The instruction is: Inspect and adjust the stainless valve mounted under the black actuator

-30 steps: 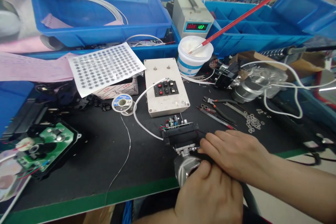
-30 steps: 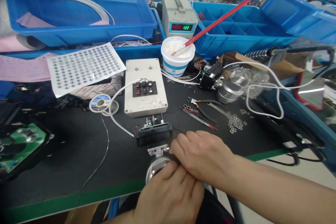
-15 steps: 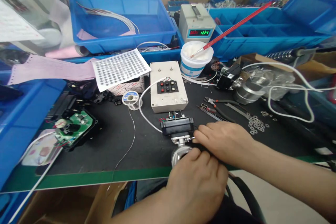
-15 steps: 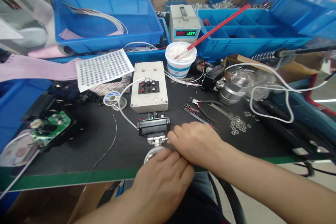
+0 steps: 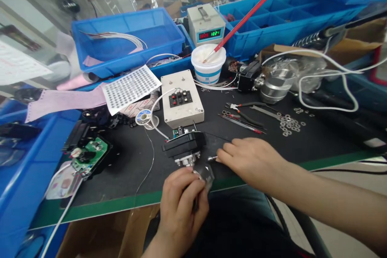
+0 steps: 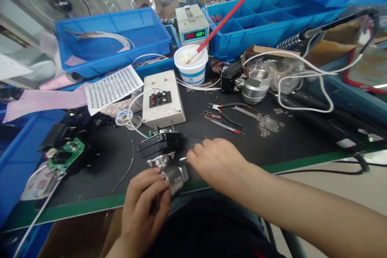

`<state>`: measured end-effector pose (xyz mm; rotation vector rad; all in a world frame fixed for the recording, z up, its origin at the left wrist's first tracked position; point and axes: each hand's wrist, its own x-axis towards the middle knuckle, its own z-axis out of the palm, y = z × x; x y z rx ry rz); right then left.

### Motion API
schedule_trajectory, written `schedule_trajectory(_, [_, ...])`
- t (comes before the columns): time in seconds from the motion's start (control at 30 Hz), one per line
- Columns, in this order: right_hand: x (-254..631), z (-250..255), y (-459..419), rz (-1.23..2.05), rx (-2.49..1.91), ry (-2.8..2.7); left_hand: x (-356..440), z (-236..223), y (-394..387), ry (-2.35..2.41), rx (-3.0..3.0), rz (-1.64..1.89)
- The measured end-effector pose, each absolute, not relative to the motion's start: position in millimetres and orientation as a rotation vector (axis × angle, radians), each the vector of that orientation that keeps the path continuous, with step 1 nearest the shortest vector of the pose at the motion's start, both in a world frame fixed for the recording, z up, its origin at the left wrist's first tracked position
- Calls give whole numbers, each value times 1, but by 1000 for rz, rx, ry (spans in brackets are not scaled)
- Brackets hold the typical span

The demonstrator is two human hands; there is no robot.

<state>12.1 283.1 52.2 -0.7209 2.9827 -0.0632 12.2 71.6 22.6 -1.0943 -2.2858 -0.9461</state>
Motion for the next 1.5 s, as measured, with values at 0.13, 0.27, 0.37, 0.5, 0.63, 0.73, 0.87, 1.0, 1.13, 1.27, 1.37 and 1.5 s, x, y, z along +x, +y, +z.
schedule_trajectory(0.13, [-2,72,263,25,-704,2848,14,21,70,-2269,-1063,-968])
schedule_trajectory(0.27, [-5,78,249,111,-674,2798,14,21,73,-2247,-1026,-990])
schedule_trajectory(0.37, [-3,78,242,152,-618,2793,13,22,75,-2244,-1017,-1018])
schedule_trajectory(0.5, [-2,82,232,207,-592,2835,13,22,77,-2255,-1012,-1037])
schedule_trajectory(0.63, [-5,82,233,244,-642,2845,13,24,80,-2269,-1013,-1045])
schedule_trajectory(0.73, [-6,68,248,134,-767,2934,12,25,78,-2261,-1014,-1066])
schedule_trajectory(0.87, [0,47,265,-14,-847,3112,10,25,75,-2267,-999,-1058])
schedule_trajectory(1.0, [5,51,257,58,-787,3152,10,22,75,-2266,-1037,-1081])
schedule_trajectory(1.13, [0,66,242,171,-721,3084,10,18,79,-2246,-1059,-1093])
schedule_trajectory(1.27, [-9,71,247,159,-723,2959,10,16,86,-2235,-1077,-1102])
schedule_trajectory(1.37, [-12,58,265,74,-819,2947,9,17,88,-2244,-1083,-1117])
schedule_trajectory(1.5, [-8,18,282,-288,-931,3071,7,15,75,-2211,-1098,-1133])
